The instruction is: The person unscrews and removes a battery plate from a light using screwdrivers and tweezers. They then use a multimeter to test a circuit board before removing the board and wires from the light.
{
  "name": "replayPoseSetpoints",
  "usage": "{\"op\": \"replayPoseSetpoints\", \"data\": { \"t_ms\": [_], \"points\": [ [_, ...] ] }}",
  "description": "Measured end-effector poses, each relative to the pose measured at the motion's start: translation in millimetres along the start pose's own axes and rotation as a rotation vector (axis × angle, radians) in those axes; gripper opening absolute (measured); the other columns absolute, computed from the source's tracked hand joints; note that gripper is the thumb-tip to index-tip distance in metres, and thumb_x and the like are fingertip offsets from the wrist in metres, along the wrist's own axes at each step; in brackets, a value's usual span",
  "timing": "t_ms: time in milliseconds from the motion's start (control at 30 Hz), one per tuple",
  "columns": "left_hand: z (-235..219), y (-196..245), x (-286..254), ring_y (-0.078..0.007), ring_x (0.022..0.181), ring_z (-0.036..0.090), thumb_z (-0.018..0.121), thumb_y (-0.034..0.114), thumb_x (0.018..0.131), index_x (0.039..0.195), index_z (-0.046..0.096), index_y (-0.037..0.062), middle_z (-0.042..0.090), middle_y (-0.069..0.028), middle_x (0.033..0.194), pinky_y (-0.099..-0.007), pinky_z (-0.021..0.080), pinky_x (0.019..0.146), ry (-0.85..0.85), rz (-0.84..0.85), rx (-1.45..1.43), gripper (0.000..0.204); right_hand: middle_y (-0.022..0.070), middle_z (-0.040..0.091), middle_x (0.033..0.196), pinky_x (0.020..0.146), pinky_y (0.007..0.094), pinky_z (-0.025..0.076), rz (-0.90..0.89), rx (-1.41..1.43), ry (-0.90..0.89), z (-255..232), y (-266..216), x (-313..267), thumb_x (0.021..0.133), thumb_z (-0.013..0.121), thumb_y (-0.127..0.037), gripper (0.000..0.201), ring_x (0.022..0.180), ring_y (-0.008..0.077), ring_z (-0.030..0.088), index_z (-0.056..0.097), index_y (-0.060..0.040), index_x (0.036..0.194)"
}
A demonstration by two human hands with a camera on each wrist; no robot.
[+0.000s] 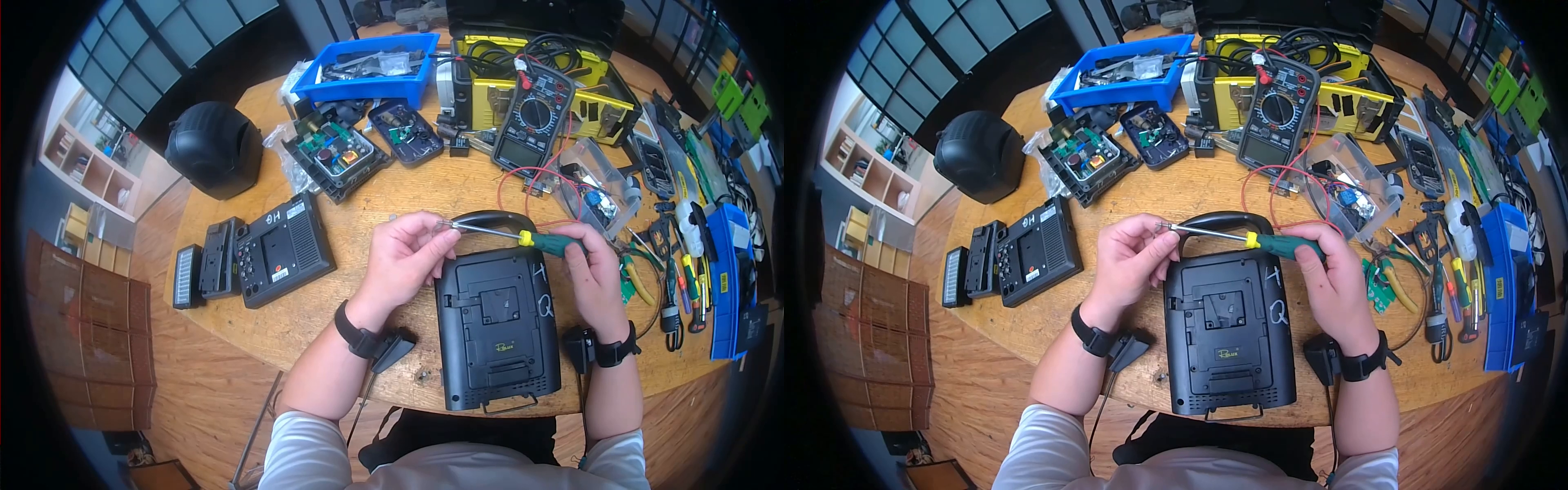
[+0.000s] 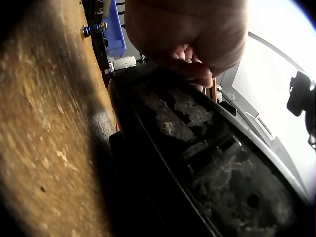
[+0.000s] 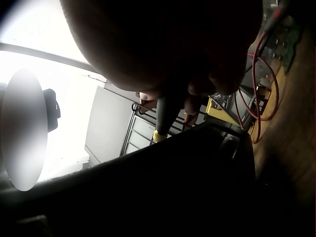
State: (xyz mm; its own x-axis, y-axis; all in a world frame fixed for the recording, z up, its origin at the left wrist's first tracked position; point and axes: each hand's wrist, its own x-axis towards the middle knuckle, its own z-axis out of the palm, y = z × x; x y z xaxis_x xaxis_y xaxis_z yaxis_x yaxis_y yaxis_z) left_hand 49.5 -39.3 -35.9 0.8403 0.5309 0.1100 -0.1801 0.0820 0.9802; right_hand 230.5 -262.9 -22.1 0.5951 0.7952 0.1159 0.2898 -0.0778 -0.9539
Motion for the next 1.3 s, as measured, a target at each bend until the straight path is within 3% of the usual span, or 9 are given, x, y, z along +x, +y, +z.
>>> {"op": "replayPoseSetpoints", "data": {
  "t_ms": [67,200,467,567,800,867,1000,1067,1300],
  "points": [
    [1,-1,0,-0.0035,0.052,0.056,0.071,0.008,0.099,0.101,0.068,0.0021,0.07,-0.0038,0.076,-0.0176,0.04,0.043,0.005,0.014,0.026,0.007,0.0072,0.062,0.116,0.087,0.0238,0.05,-0.141,-0.066,0.058,4,-1,1,0.096,0.066,0.002,0.023,0.105,0.015,0.062,0.06,-0.0016,0.118],
    [1,-2,-1,-0.0041,0.051,0.055,0.07,0.007,0.099,0.102,0.068,0.0009,0.07,-0.0056,0.077,-0.0177,0.039,0.042,0.014,0.021,0.05,0.007,0.0073,0.065,0.116,0.091,0.0282,0.049,-0.08,0.186,0.079,11,4,-4,0.098,0.065,-0.003,0.023,0.107,0.0157,0.062,0.062,-0.0004,0.12],
    [0,-1,0,-0.0043,0.052,0.056,0.07,0.007,0.098,0.101,0.069,0.0008,0.07,-0.0054,0.077,-0.0175,0.04,0.043,-0.003,0.016,0.042,0.007,0.0058,0.062,0.117,0.089,0.0239,0.051,-0.176,-0.085,-0.037,-1,2,2,0.092,0.067,0.008,0.032,0.108,0.0115,0.059,0.057,-0.0026,0.12],
    [0,-2,0,-0.0043,0.053,0.056,0.071,0.007,0.098,0.101,0.07,0.0006,0.07,-0.0054,0.077,-0.0174,0.04,0.043,-0.005,0.018,0.039,0.007,0.0058,0.061,0.119,0.09,0.0247,0.051,-0.062,0.305,0.069,12,5,-4,0.094,0.065,0.006,0.032,0.108,0.0113,0.059,0.057,-0.0022,0.123],
    [-1,-4,-1,-0.0053,0.054,0.059,0.072,0.005,0.097,0.101,0.071,-0.0002,0.071,-0.0067,0.078,-0.0183,0.044,0.044,0.025,0.018,0.013,0.007,0.0034,0.059,0.12,0.089,0.0233,0.051,-0.071,0.158,-0.006,-3,6,-1,0.097,0.063,0.005,0.029,0.105,0.009,0.057,0.056,-0.0027,0.124],
    [-2,-3,-1,-0.0043,0.056,0.059,0.073,0.006,0.096,0.101,0.071,0.0005,0.072,-0.005,0.078,-0.0179,0.044,0.046,0.015,0.016,0.006,0.007,0.0035,0.06,0.121,0.089,0.0235,0.051,0.102,0.213,-0.107,-13,13,-1,0.097,0.064,0.004,0.029,0.105,0.0085,0.057,0.057,-0.003,0.124],
    [-2,-2,-1,-0.0031,0.058,0.06,0.075,0.007,0.096,0.099,0.073,0.001,0.072,-0.003,0.079,-0.0174,0.045,0.047,0.004,0.008,0.008,0.007,0.0038,0.059,0.12,0.088,0.0234,0.051,0.088,0.18,-0.049,-4,9,-1,0.097,0.065,0.003,0.029,0.105,0.0081,0.057,0.055,-0.0035,0.124],
    [-1,-2,-1,-0.0031,0.058,0.06,0.075,0.007,0.096,0.099,0.073,0.001,0.072,-0.0028,0.079,-0.0174,0.045,0.048,0.011,0.007,0.004,0.007,0.0037,0.058,0.118,0.087,0.023,0.051,-0.112,0.391,0.024,6,10,-3,0.097,0.065,0.003,0.03,0.105,0.0077,0.056,0.053,-0.0043,0.123],
    [-2,-5,1,-0.007,0.054,0.06,0.071,0.002,0.096,0.101,0.07,-0.0013,0.072,-0.0088,0.079,-0.0191,0.044,0.044,0.02,0.028,0.037,0.006,0.0017,0.058,0.11,0.08,0.022,0.05,-0.017,0.219,-0.005,-2,6,-1,0.098,0.064,0.0,0.027,0.096,0.0056,0.055,0.053,-0.0055,0.123]
  ]
}}
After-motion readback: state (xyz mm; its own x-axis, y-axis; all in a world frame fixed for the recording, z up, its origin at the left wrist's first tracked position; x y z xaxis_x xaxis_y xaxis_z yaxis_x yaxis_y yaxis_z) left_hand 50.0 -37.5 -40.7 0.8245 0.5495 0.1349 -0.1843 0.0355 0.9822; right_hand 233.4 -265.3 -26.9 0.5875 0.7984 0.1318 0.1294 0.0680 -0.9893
